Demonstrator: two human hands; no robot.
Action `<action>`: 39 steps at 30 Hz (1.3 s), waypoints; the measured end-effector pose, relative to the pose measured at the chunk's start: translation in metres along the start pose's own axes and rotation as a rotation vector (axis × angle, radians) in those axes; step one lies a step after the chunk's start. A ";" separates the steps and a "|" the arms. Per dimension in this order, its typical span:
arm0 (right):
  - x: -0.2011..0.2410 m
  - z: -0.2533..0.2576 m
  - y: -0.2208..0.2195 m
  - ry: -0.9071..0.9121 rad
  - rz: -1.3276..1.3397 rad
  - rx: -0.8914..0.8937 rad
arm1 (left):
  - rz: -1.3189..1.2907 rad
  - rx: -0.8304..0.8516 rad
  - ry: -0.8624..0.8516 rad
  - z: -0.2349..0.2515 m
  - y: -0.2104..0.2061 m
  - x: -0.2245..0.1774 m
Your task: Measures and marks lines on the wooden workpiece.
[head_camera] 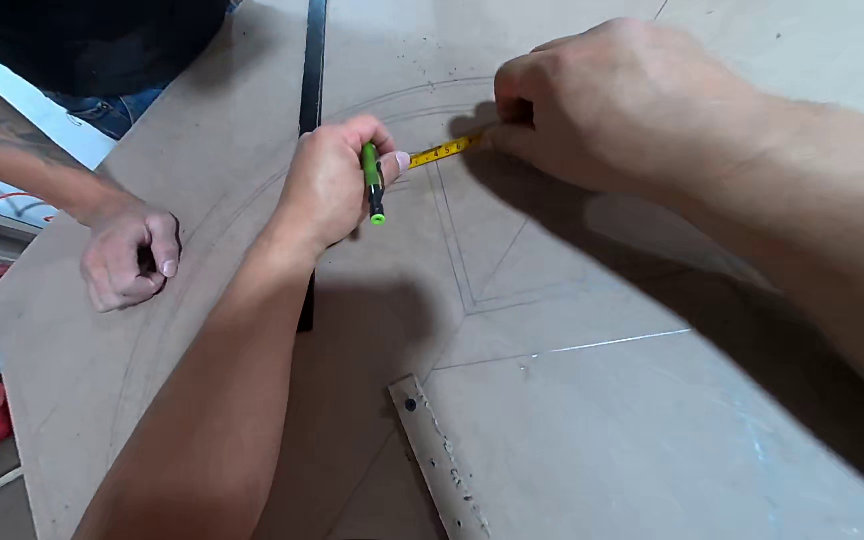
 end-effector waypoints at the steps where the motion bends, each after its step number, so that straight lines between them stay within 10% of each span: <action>1: 0.001 -0.003 0.001 -0.020 0.033 0.029 | -0.012 0.002 -0.025 -0.001 0.001 0.002; 39: 0.018 -0.009 -0.006 -0.002 -0.011 0.007 | -0.092 0.043 0.021 -0.007 0.002 0.003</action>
Point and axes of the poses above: each hand's wrist, its own z-axis towards the middle knuckle, its own y-axis out of the back of the hand, x = y × z, the point moved 2 cm from there along z, towards the middle knuckle, and after that the axes turned 2 degrees about z, right-handed, at the moved point
